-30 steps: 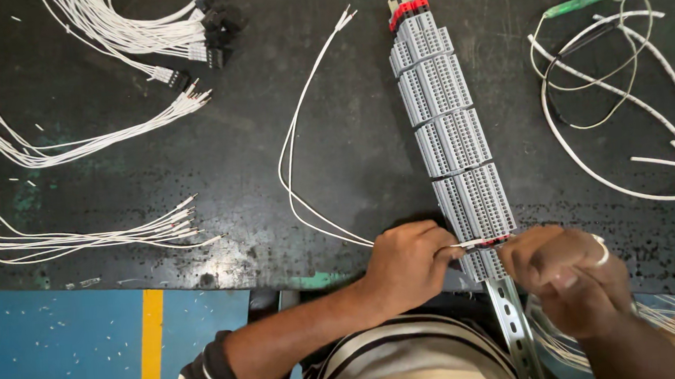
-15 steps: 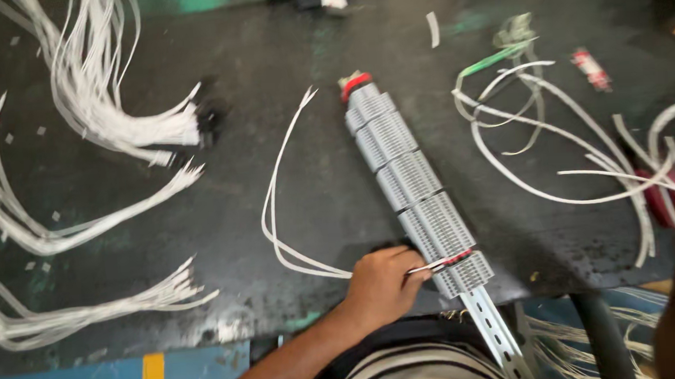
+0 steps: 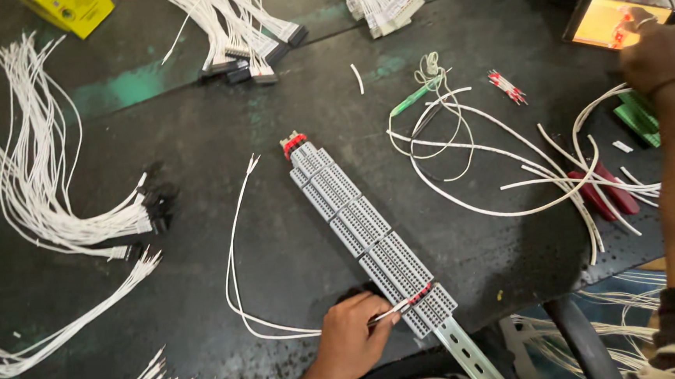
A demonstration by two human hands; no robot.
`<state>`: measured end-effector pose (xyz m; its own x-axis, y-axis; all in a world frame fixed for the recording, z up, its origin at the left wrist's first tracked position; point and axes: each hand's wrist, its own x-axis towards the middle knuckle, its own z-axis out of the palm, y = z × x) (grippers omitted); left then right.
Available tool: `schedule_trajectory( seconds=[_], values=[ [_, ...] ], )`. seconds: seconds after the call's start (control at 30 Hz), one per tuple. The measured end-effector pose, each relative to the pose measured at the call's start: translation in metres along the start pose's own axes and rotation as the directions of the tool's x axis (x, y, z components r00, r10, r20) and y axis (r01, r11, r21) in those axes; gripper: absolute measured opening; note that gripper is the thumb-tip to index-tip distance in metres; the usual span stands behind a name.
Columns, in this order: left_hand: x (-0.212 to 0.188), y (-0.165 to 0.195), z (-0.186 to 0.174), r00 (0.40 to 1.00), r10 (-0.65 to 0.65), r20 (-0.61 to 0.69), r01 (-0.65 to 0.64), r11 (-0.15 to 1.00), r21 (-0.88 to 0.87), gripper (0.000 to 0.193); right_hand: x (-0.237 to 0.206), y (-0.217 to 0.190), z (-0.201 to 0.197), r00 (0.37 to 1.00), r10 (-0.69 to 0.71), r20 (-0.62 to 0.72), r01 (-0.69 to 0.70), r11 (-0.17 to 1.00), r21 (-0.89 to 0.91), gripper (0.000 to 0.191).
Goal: The person inserts stripped white wire ends into the terminals of a gray terminal block mounted on a metal DIN rail, working along the block row by row. They pick up individual wires from the table, align the ends, and press them into the terminal openings, occasionally using a small green screwdriver on the terminals.
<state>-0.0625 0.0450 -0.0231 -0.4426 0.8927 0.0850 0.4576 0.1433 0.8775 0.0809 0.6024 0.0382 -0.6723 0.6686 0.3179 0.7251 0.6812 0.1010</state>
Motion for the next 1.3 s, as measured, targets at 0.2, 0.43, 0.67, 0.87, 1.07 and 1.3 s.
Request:
schedule_trajectory(
  seconds=[0.2,0.43,0.67,0.87,1.07,1.3],
  values=[
    [0.006,-0.002,-0.001,0.999,-0.041,0.031,0.042,0.999,-0.018,0.013,0.021,0.003,0.015,0.998,0.041,0.053,-0.040,0.999,-0.029,0.048],
    [0.009,-0.009,-0.003,1.000,-0.014,0.026,0.015,0.999,-0.050,0.012,0.032,0.009,0.027,0.996,-0.088,-0.028,0.090,0.993,0.075,0.053],
    [0.008,-0.011,-0.006,1.000,0.014,0.012,-0.013,0.999,-0.050,0.010,0.029,0.000,0.026,0.982,-0.059,-0.178,0.126,0.909,0.397,0.051],
    [0.009,-0.008,-0.008,0.999,-0.017,0.035,0.019,0.998,-0.058,0.011,0.032,-0.003,0.027,0.987,-0.055,-0.148,0.112,0.905,0.410,0.045],
    [0.012,-0.003,-0.011,0.981,-0.155,0.118,0.165,0.982,-0.088,0.011,0.032,-0.003,0.029,0.985,-0.069,-0.161,0.129,0.905,0.406,0.050],
    [0.014,-0.005,-0.012,0.996,-0.060,0.068,0.065,0.995,-0.074,0.008,0.035,-0.007,0.031,0.988,-0.054,-0.144,0.109,0.908,0.405,0.050]
  ],
)
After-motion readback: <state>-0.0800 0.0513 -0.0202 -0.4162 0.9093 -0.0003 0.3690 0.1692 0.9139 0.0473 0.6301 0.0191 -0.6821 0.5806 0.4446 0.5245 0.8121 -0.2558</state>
